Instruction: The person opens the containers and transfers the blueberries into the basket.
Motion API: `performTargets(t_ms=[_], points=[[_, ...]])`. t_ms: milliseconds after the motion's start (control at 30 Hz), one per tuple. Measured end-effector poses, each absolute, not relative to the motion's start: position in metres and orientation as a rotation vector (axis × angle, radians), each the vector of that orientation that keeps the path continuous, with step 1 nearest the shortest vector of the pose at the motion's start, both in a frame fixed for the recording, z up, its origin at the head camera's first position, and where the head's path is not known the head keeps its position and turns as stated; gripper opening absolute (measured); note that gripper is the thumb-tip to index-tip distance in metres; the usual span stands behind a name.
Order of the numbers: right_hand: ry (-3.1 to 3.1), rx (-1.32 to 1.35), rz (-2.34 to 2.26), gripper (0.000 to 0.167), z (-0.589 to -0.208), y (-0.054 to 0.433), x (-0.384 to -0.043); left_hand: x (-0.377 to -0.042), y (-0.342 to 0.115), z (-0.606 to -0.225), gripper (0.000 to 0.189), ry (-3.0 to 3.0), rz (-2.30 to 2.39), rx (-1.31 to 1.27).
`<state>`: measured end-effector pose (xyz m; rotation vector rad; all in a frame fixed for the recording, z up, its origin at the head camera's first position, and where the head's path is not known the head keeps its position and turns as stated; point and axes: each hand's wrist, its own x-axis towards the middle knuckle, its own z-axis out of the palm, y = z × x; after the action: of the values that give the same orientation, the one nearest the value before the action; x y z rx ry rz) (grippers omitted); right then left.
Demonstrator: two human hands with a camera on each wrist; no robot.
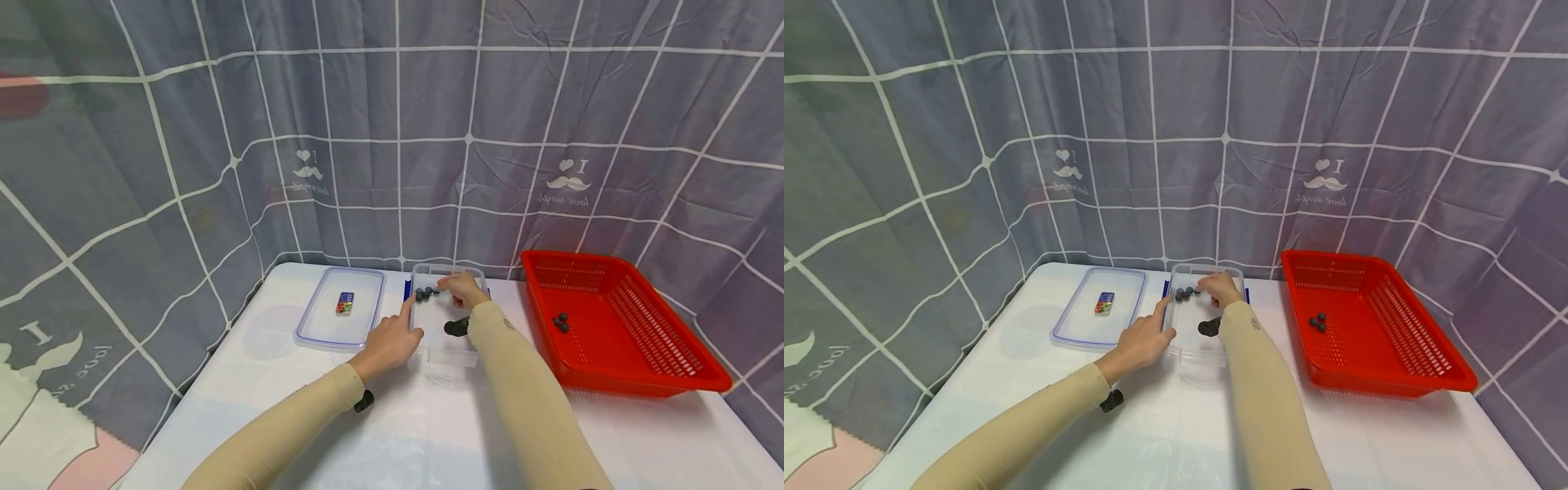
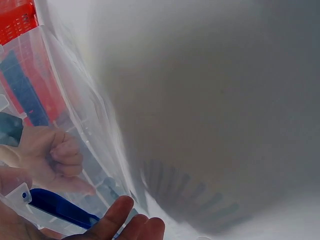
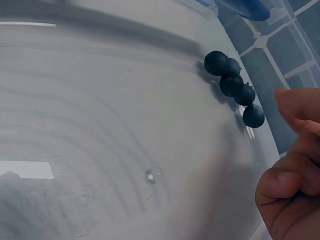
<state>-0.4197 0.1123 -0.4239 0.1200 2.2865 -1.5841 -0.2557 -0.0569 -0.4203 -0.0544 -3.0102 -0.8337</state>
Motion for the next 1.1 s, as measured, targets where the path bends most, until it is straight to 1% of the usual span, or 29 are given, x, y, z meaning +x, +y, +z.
performTargets(t_ms=[300, 567, 1100], points=[[2.329, 0.200, -1.590, 0.039, -0.432, 0.109, -0.415, -0.256, -0.056, -0.421, 0.075, -2.996, -0.834, -0.064], [2.290, 0.267, -1.635, 0.037, -0.438, 0.107, -0.418, -0.258, -0.057, -0.424, 0.075, -2.989, -0.838, -0.074], [2.319, 0.302, -1.729, 0.036, -0.442, 0.105, -0.411, -0.255, -0.057, -0.420, 0.075, -2.985, -0.843, -0.081]])
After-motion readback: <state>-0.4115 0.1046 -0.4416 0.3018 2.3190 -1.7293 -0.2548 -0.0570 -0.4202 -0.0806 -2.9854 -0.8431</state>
